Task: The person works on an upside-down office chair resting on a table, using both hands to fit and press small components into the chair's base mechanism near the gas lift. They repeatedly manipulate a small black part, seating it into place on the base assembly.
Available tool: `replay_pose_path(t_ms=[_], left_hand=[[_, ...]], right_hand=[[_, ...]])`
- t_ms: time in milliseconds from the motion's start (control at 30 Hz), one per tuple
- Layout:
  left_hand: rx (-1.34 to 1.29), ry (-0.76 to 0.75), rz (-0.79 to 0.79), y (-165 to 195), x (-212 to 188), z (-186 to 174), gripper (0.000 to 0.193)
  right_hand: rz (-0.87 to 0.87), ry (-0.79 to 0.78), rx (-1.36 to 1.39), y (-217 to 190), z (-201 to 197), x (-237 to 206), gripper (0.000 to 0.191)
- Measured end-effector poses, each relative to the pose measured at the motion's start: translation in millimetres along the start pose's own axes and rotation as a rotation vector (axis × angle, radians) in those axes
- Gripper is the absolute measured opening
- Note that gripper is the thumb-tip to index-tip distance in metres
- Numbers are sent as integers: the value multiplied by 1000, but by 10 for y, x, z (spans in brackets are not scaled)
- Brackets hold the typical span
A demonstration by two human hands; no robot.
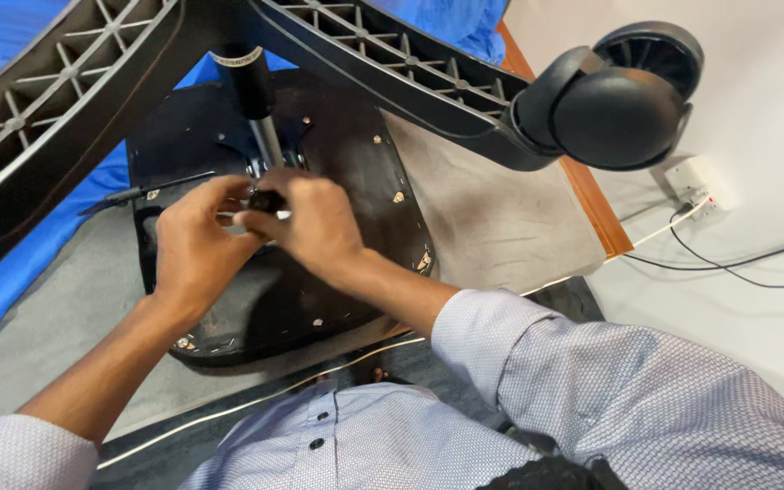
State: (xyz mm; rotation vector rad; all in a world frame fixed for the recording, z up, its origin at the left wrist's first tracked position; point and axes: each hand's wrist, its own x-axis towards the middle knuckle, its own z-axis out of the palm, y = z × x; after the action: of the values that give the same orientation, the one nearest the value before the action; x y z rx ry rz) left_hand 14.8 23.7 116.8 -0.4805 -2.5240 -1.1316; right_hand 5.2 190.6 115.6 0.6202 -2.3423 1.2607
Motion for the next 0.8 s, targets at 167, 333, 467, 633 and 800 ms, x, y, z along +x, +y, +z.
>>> replay_pose_path(t_ms=[167,333,467,633,800], left_hand=[[-115,-34,-62,-71,-24,-98,63],[-283,-231,-185,-162,21,-235,78],[-271,-291,-243,-160,72,-206,76],[-116,-37,174,-208,24,-164,62],[-50,-115,-145,-381,41,-196,67]], right_hand=[[73,11,-85,-180,155,-60,40],[-82,62,65,-160,226,-123,36],[-43,70,-40,-70,263,-53,35],[55,-6,-155,-122,386,82,40],[142,2,-168,-235,431,61,43]])
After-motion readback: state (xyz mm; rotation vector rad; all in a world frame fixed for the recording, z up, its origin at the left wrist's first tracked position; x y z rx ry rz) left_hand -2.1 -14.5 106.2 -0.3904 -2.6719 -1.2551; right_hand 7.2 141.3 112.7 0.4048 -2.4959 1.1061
